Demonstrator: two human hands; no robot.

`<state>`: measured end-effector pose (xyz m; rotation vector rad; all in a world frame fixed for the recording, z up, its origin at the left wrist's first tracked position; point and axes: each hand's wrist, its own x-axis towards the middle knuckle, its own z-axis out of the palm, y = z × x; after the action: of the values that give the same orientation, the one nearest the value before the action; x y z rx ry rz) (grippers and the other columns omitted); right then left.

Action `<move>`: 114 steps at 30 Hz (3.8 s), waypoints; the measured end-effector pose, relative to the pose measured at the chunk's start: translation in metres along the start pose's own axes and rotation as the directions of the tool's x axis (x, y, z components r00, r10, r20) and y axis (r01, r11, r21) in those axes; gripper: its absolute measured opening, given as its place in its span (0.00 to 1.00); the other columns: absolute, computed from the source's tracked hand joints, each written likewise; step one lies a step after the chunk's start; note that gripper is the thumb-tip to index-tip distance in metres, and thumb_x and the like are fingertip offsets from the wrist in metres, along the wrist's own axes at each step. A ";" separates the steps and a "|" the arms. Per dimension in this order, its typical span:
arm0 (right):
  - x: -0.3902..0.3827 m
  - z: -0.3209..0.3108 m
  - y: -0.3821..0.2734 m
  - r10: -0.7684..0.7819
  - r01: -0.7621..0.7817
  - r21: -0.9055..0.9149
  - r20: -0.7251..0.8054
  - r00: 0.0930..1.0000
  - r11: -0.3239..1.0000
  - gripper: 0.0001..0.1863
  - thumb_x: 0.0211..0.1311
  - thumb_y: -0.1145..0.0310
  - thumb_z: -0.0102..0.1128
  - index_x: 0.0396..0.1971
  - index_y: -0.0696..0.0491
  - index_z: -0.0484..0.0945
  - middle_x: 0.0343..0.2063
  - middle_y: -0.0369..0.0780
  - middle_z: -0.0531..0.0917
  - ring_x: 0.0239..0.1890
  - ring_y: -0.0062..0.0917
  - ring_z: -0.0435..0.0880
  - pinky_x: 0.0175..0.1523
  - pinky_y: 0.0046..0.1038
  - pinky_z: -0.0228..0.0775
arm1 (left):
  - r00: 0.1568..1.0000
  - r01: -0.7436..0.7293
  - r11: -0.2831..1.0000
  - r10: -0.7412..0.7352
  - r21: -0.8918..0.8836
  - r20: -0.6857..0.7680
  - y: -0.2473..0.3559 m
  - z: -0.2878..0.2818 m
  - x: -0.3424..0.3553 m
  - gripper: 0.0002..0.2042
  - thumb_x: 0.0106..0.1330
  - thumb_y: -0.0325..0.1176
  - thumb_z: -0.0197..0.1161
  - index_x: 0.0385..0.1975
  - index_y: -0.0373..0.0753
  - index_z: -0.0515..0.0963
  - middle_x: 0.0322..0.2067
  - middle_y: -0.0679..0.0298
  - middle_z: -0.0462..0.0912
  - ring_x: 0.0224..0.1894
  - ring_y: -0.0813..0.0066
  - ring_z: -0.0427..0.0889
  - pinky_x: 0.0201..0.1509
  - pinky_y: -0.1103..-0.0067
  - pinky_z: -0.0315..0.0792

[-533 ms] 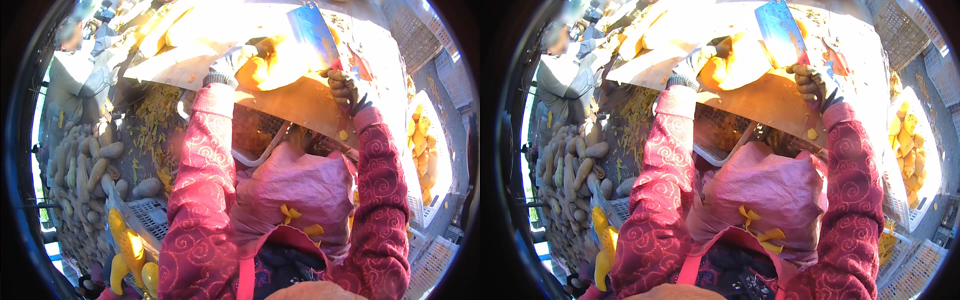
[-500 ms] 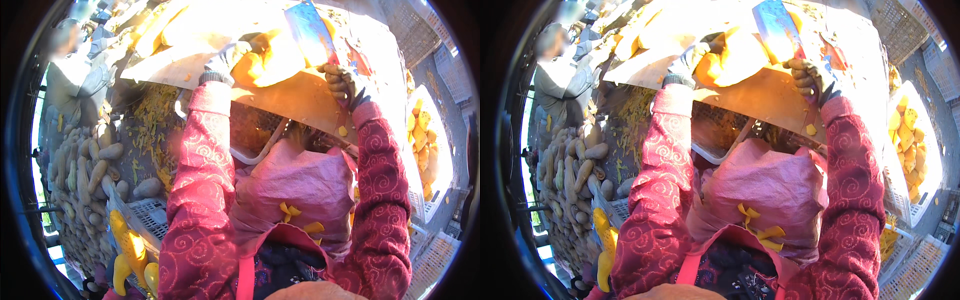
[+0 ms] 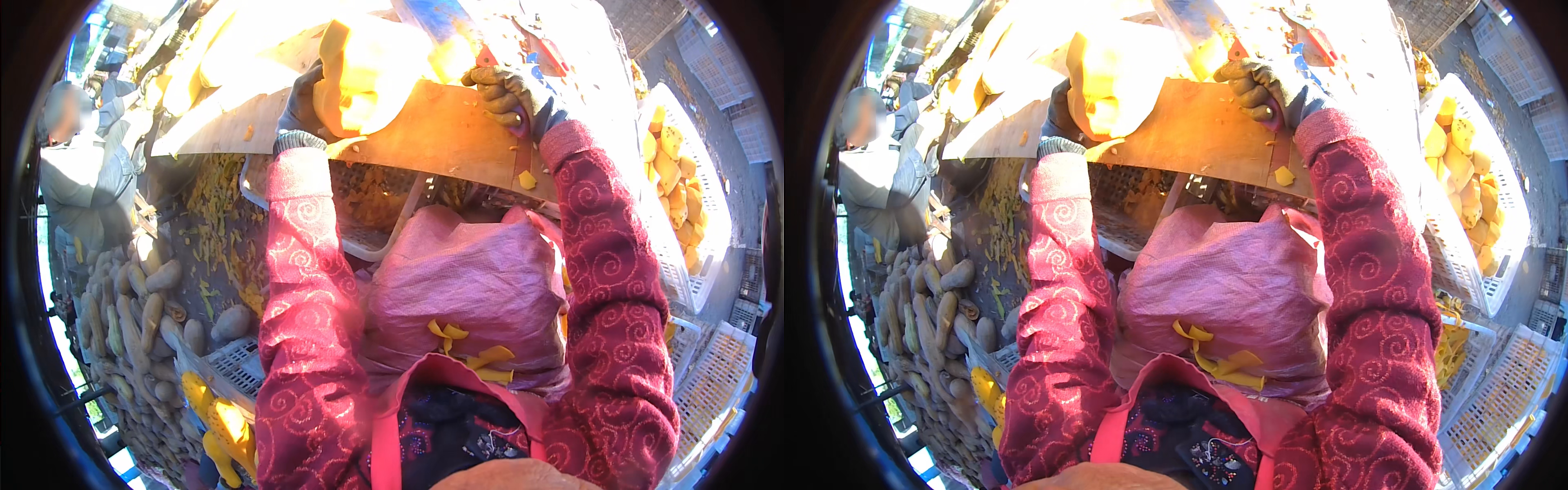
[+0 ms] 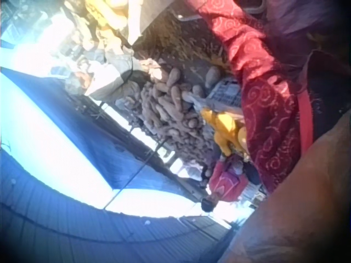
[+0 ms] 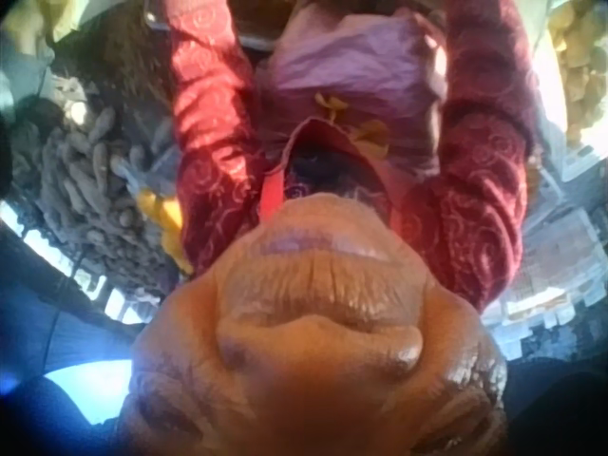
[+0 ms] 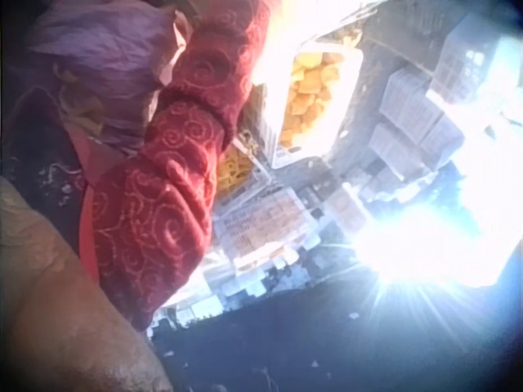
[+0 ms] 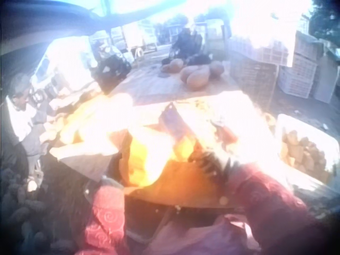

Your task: The person peels a large yellow melon using a peeler, then slices it into smaller pieces with a knife. The melon pieces are placed into white plastic crates.

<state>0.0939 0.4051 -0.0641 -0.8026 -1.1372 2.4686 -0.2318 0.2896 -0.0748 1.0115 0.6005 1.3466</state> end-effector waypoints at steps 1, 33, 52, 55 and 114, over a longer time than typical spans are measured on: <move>0.000 0.001 0.000 -0.008 0.008 0.007 0.007 1.000 1.000 0.16 0.67 0.62 0.55 0.45 0.60 0.73 0.16 0.23 0.58 0.13 0.07 0.53 0.17 0.16 0.45 | 0.999 -0.020 0.996 0.024 0.086 -0.048 -0.001 0.000 -0.003 0.20 0.65 0.39 0.57 0.55 0.39 0.72 0.49 0.59 0.80 0.48 0.64 0.80 0.54 0.69 0.76; 0.013 -0.013 0.015 -0.136 0.130 0.051 0.112 0.984 0.990 0.11 0.71 0.59 0.47 0.39 0.51 0.73 0.20 0.22 0.60 0.15 0.07 0.53 0.19 0.17 0.44 | 0.609 0.066 0.031 0.791 0.997 -0.065 -0.062 0.121 0.002 0.30 0.59 0.36 0.70 0.62 0.38 0.67 0.55 0.47 0.72 0.57 0.50 0.73 0.60 0.65 0.70; 0.014 -0.015 0.015 -0.197 0.198 0.040 -0.026 0.980 0.979 0.13 0.70 0.59 0.49 0.39 0.53 0.74 0.19 0.27 0.64 0.14 0.12 0.56 0.19 0.20 0.47 | 0.674 -0.033 0.415 0.681 0.909 -0.287 -0.042 0.105 0.017 0.31 0.55 0.31 0.69 0.60 0.32 0.69 0.53 0.44 0.76 0.56 0.52 0.76 0.60 0.68 0.71; 0.027 -0.034 0.023 -0.206 0.208 0.126 -0.026 0.978 0.970 0.15 0.71 0.60 0.49 0.42 0.57 0.75 0.19 0.28 0.66 0.14 0.14 0.58 0.18 0.21 0.48 | 0.595 0.215 0.084 0.779 0.973 -0.199 -0.039 0.110 0.033 0.27 0.55 0.38 0.69 0.54 0.32 0.73 0.43 0.46 0.81 0.47 0.51 0.80 0.51 0.66 0.74; -0.058 0.109 -0.041 0.060 -0.309 -0.628 -0.386 0.921 0.714 0.11 0.61 0.68 0.59 0.22 0.48 0.68 0.11 0.26 0.62 0.06 0.10 0.54 0.09 0.20 0.44 | 0.689 0.110 0.407 0.627 0.907 -0.365 -0.031 0.094 0.056 0.33 0.56 0.43 0.64 0.62 0.37 0.66 0.46 0.44 0.80 0.49 0.46 0.79 0.52 0.62 0.74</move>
<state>0.0766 0.3379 0.0457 -1.5475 -1.9240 1.8828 -0.1268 0.3230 -0.0461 1.5015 1.9763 1.7432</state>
